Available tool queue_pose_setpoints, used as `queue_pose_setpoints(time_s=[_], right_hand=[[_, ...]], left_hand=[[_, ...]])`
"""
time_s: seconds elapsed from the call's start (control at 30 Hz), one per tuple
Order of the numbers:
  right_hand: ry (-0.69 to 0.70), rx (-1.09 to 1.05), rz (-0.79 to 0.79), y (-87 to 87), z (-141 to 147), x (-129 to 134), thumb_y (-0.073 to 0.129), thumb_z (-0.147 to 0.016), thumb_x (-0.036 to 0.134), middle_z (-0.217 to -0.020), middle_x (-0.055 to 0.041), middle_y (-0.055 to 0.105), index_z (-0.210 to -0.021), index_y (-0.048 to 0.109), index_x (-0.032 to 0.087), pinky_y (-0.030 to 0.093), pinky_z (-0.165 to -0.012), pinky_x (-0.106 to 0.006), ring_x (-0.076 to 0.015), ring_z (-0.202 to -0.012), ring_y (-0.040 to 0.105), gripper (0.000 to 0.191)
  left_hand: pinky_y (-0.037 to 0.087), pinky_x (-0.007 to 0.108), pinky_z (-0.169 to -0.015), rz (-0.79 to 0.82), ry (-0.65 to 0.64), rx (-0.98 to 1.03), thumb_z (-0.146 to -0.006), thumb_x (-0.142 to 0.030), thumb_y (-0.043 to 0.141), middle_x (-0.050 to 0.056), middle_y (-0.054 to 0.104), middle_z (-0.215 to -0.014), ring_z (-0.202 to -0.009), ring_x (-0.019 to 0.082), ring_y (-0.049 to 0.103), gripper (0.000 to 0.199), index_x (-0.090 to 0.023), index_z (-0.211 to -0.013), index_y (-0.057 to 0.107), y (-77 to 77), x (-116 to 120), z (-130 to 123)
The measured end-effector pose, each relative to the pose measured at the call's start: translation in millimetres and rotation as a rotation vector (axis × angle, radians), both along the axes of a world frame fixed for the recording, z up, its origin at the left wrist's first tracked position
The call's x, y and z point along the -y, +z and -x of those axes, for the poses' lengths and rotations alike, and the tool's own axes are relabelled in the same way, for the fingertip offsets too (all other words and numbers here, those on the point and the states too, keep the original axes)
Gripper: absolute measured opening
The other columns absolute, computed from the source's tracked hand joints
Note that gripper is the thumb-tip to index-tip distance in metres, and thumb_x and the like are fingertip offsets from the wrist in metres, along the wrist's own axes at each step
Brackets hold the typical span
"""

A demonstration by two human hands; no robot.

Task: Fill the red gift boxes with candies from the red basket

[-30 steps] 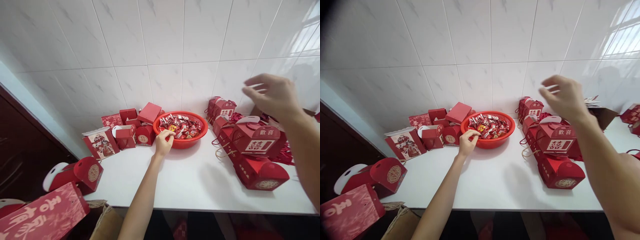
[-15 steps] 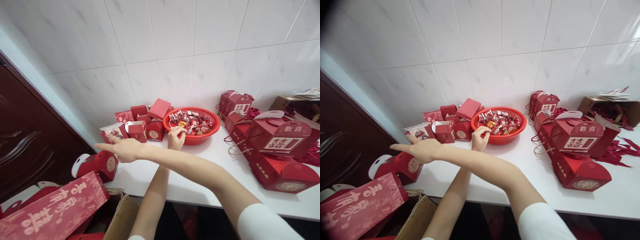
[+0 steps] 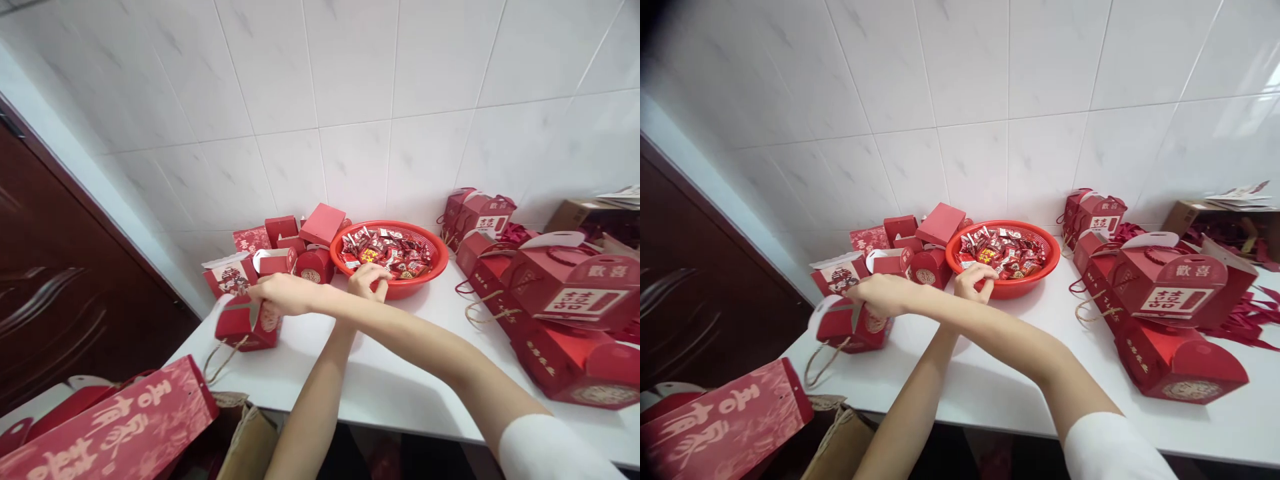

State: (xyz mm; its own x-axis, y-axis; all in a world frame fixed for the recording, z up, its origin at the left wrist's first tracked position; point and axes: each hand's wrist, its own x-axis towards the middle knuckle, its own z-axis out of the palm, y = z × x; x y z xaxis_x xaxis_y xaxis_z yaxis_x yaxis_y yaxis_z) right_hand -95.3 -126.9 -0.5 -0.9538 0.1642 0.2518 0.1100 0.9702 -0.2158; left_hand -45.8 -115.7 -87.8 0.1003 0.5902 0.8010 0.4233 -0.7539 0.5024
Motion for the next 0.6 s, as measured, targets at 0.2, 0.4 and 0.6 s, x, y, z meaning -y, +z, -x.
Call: queue_pose_setpoints(time_s=[0.2,0.4,0.6], right_hand=[[-0.177,-0.236,0.237,9.1,-110.3,-17.2,0.056,-0.079,-0.001,-0.08,-0.0007,0.066,-0.077,0.058,0.017,0.045,-0.071,-0.023,-0.0128,-0.075,0.06,0.019],[-0.265,-0.157,0.298,3.8,-182.9,-20.3,0.058,-0.076,0.001,-0.086,-0.0033,0.069,-0.082,0.066,0.015,0.048,-0.073,-0.024,-0.014,-0.078,0.065,0.017],[-0.269,0.198,0.341,8.7,-212.2,-13.3,0.064,-0.083,0.013,-0.079,-0.0025,0.071,-0.08,0.072,0.015,0.043,-0.062,-0.023,-0.0135,-0.069,0.061,0.009]], left_hand=[[0.058,0.041,-0.092,0.254,-0.303,-0.435,-0.078,-0.014,0.071,0.011,0.072,-0.118,-0.11,0.032,0.068,0.034,-0.021,-0.111,0.073,18.5,34.2,-19.4],[0.057,0.035,-0.098,0.409,-0.916,-0.502,-0.08,-0.029,0.077,0.005,0.073,-0.123,-0.112,0.026,0.07,0.039,-0.028,-0.119,0.073,50.2,73.3,-17.3],[0.061,0.036,-0.078,0.275,-0.387,-0.123,-0.087,-0.031,0.067,0.007,0.079,-0.092,-0.085,0.024,0.074,0.015,-0.024,-0.094,0.079,70.6,64.0,28.5]])
